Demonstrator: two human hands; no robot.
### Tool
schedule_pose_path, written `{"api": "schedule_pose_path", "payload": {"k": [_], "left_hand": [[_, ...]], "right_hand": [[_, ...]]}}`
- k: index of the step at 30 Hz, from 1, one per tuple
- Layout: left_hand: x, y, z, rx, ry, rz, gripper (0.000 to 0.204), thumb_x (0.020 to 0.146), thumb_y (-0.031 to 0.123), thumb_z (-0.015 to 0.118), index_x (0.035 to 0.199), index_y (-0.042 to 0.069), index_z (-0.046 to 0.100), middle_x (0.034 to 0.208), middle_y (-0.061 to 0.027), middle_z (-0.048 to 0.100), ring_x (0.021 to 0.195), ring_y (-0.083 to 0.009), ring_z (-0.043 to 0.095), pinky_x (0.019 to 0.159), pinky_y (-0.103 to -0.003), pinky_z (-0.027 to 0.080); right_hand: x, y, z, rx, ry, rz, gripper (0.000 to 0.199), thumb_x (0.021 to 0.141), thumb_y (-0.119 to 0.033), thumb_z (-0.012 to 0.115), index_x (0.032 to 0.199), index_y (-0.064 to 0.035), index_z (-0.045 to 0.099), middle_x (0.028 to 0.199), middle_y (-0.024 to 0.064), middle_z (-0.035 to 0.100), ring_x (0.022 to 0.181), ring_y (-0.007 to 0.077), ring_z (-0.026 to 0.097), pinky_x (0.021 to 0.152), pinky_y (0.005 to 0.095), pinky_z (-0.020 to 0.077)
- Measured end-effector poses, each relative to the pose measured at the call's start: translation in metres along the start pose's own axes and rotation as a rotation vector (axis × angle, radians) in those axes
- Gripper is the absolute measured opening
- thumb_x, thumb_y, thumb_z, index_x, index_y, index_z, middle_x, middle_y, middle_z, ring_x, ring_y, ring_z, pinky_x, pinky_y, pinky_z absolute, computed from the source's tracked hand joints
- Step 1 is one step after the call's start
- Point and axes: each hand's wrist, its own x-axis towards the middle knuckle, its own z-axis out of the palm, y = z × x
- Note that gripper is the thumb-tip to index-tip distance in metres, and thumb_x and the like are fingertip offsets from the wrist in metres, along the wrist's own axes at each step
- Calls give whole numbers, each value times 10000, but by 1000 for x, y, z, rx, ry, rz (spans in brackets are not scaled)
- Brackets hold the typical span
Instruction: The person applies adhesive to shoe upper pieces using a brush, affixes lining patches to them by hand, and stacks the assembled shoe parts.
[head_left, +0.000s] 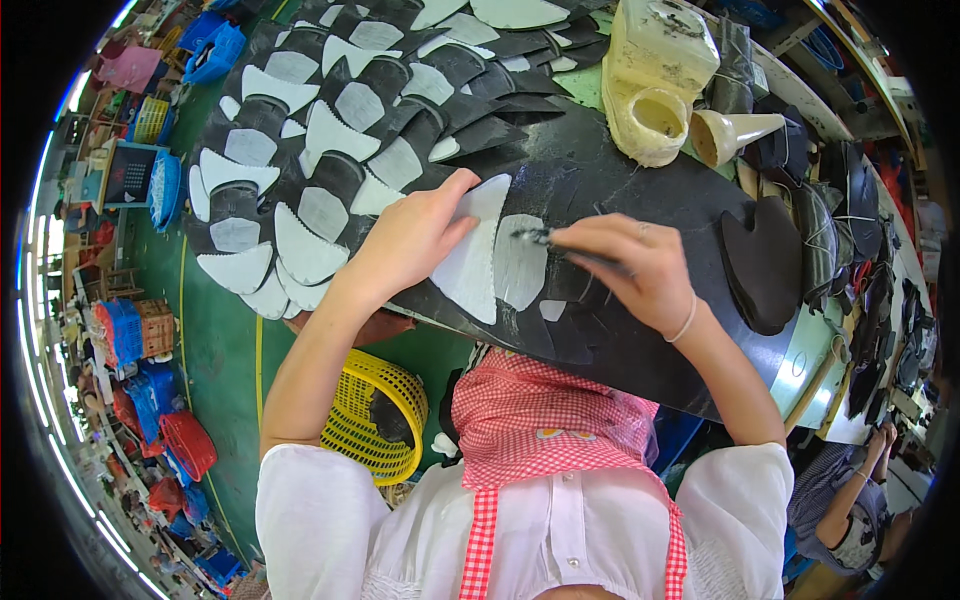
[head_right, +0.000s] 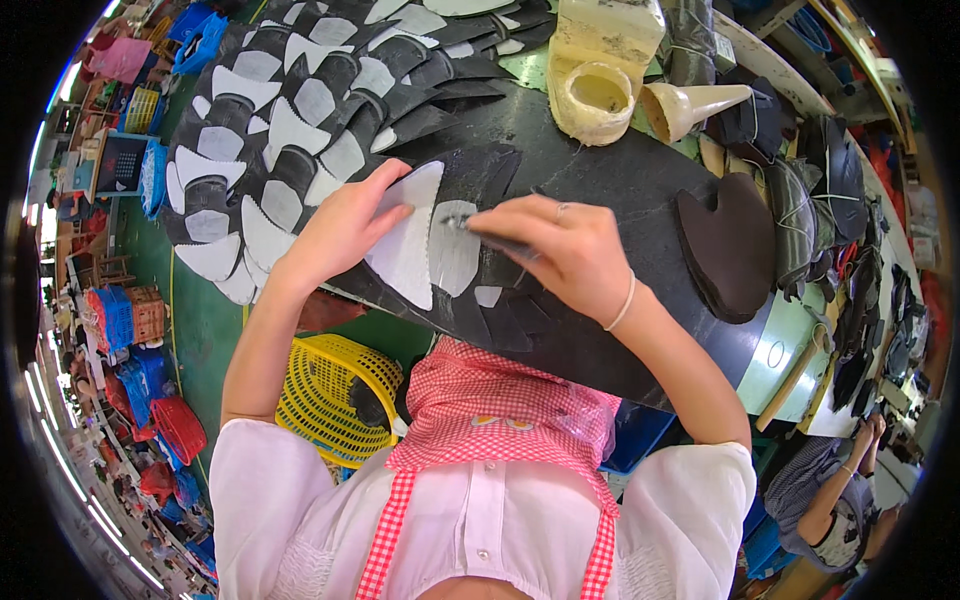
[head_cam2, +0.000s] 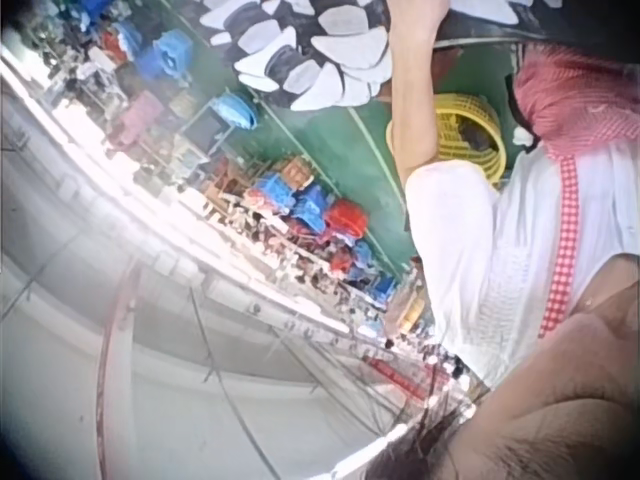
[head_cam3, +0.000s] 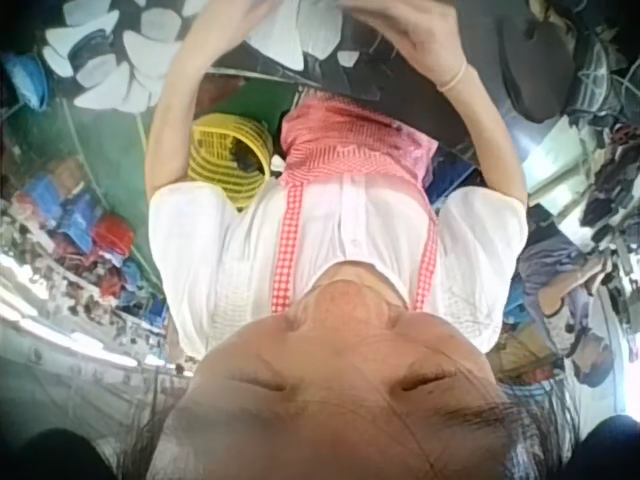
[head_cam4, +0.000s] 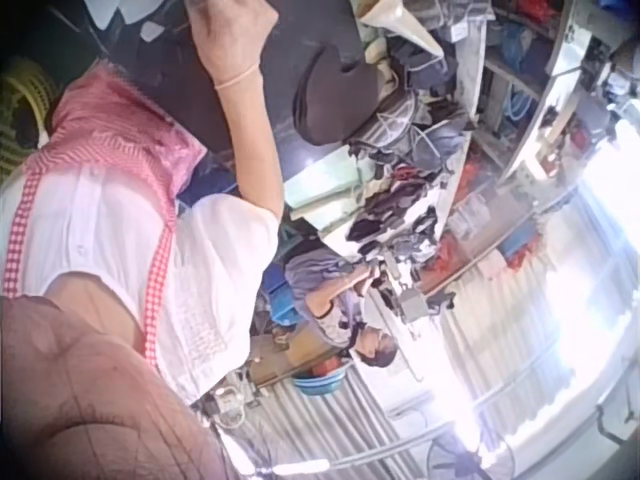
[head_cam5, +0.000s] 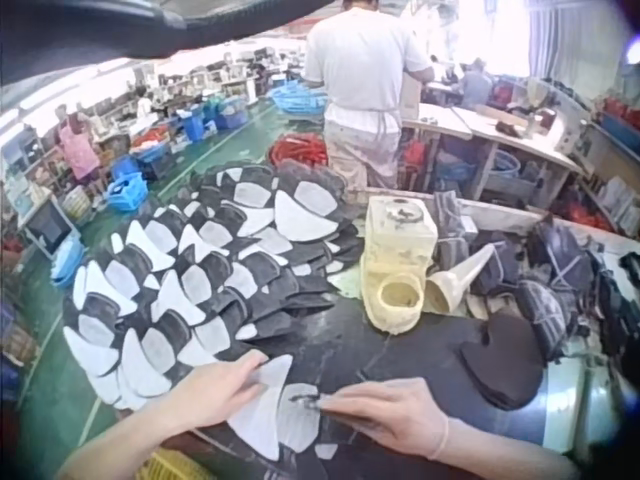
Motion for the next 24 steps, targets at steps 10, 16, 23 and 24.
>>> {"api": "schedule_pose_path", "payload": {"k": [10, 16, 23, 24], "left_hand": [[-2, -2, 3, 14, 5, 46, 345, 905, 185, 596, 1205, 79, 464, 956, -212, 646, 895, -400, 617, 742, -456, 474], [2, 4, 5, 16, -11, 42, 351, 907, 181, 593, 1212, 70, 460, 951, -210, 653, 893, -407, 622, 756, -468, 485], [2, -2, 0, 59, -7, 26, 362, 900, 180, 596, 1212, 66, 453, 947, -221, 653, 889, -408, 625, 746, -484, 495], [2, 0, -2, 68, -11, 18, 366, 897, 182, 599, 1213, 67, 453, 947, -222, 654, 889, -409, 626, 746, -487, 495]], "right_hand": [[-29, -26, 3, 326, -20, -70, 294, 736, 2, 668, 1007, -106, 709, 801, 53, 676, 578, 206, 605, 541, 297, 484], [17, 28, 18, -321, 303, 258, 129, 837, -129, 704, 936, -57, 661, 593, 86, 527, 472, 220, 525, 449, 332, 389], [37, 0, 7, 7, 194, 56, 239, 745, -35, 706, 974, -104, 696, 786, 47, 669, 650, 181, 641, 524, 295, 479], [29, 1, 10, -33, 26, -187, 361, 673, -29, 670, 1012, -149, 702, 918, 17, 692, 754, 168, 667, 591, 287, 517]]}}
